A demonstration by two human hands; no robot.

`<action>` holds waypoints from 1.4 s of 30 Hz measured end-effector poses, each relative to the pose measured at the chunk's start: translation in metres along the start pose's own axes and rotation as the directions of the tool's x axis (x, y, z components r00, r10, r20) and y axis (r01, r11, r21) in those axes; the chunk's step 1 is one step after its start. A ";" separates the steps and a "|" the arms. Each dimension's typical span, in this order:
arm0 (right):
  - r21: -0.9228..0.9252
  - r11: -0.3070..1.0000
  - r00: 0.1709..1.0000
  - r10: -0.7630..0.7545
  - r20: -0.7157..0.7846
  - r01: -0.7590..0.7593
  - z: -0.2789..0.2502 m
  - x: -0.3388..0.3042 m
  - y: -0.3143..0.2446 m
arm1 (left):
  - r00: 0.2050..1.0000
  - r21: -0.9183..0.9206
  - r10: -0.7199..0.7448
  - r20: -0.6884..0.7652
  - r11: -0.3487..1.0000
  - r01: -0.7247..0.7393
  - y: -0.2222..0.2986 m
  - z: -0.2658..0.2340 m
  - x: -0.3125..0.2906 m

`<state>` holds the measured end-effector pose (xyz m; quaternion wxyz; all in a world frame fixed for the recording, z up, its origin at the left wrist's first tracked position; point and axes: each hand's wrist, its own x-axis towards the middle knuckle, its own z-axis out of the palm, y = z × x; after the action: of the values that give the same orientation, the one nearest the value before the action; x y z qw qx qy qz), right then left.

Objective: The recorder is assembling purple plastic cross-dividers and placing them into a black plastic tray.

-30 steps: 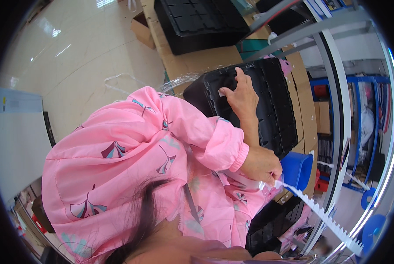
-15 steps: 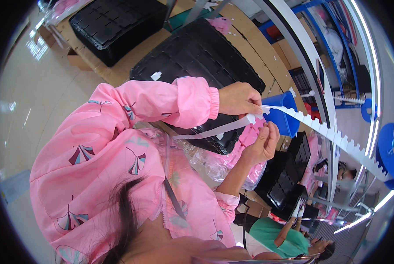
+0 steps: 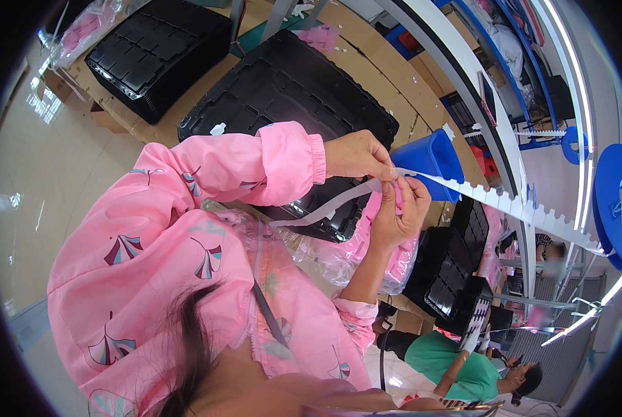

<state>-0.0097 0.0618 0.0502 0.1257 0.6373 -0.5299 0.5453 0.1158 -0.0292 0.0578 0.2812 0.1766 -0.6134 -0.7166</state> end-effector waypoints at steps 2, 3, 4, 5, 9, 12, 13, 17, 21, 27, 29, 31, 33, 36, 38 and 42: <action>-0.004 1.000 1.000 -0.022 0.008 0.022 0.002 0.001 0.003 | 0.998 -0.020 -0.059 -0.021 0.998 0.058 0.002 0.000 0.001; -0.020 0.999 0.999 -0.043 0.014 0.043 0.003 0.000 0.006 | 0.992 -0.041 -0.116 -0.039 0.993 0.115 0.003 0.000 0.001; -0.036 0.997 0.998 -0.064 0.020 0.064 0.003 0.000 0.008 | 0.992 -0.041 -0.118 -0.039 0.992 0.117 0.002 0.000 0.002; -0.036 0.997 0.998 -0.061 0.021 0.062 0.004 0.000 0.009 | 0.989 -0.052 -0.138 -0.050 0.989 0.136 -0.001 0.000 0.003; -0.111 0.973 0.979 -0.203 0.011 0.203 0.008 0.002 0.011 | 0.974 -0.084 -0.209 -0.089 0.976 0.201 -0.001 0.000 0.005; -0.146 0.943 0.954 -0.301 0.014 0.300 0.009 0.001 0.012 | 0.959 -0.186 -0.264 -0.105 0.952 0.242 -0.010 0.000 0.010; -0.156 0.930 0.943 -0.333 0.021 0.332 0.010 0.001 0.012 | 0.958 -0.188 -0.266 -0.106 0.951 0.243 -0.010 0.001 0.010; -0.168 0.908 0.924 -0.381 0.040 0.382 0.010 -0.001 0.015 | 0.939 -0.219 -0.311 -0.147 0.936 0.275 -0.012 0.002 0.009; -0.180 0.892 0.910 -0.409 0.070 0.415 0.009 -0.001 0.016 | 0.944 -0.232 -0.246 -0.220 0.953 0.195 -0.012 0.008 0.008; -0.188 0.867 0.887 -0.448 0.111 0.461 0.003 -0.002 0.016 | 0.946 -0.222 -0.161 -0.281 0.970 0.100 -0.018 0.016 0.010; -0.190 0.861 0.881 -0.455 0.131 0.472 0.001 -0.003 0.018 | 0.941 -0.241 -0.185 -0.283 0.963 0.117 -0.020 0.018 0.011; -0.172 0.846 0.862 -0.482 0.158 0.505 -0.001 -0.004 0.019 | 0.938 -0.260 -0.205 -0.280 0.957 0.132 -0.021 0.018 0.011; -0.149 0.853 0.861 -0.471 0.191 0.499 -0.003 -0.006 0.016 | 0.942 -0.242 -0.240 -0.232 0.953 0.184 -0.023 0.015 0.014; -0.098 0.914 0.912 -0.375 0.166 0.394 -0.010 -0.009 0.016 | 0.951 -0.287 -0.219 -0.220 0.946 0.151 -0.019 0.017 0.014; -0.047 0.954 0.950 -0.290 0.115 0.297 -0.014 -0.008 0.017 | 0.950 -0.224 -0.162 -0.269 0.969 0.102 -0.015 0.018 0.012; -0.120 0.989 0.996 0.088 0.034 -0.083 -0.029 0.012 0.051 | 0.974 -0.160 -0.051 -0.222 0.987 0.016 -0.015 0.023 0.005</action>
<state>-0.0697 0.0556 0.0496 0.1295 0.6159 -0.5904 0.5053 0.0952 -0.0132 0.0476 0.3497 0.2443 -0.5161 -0.7427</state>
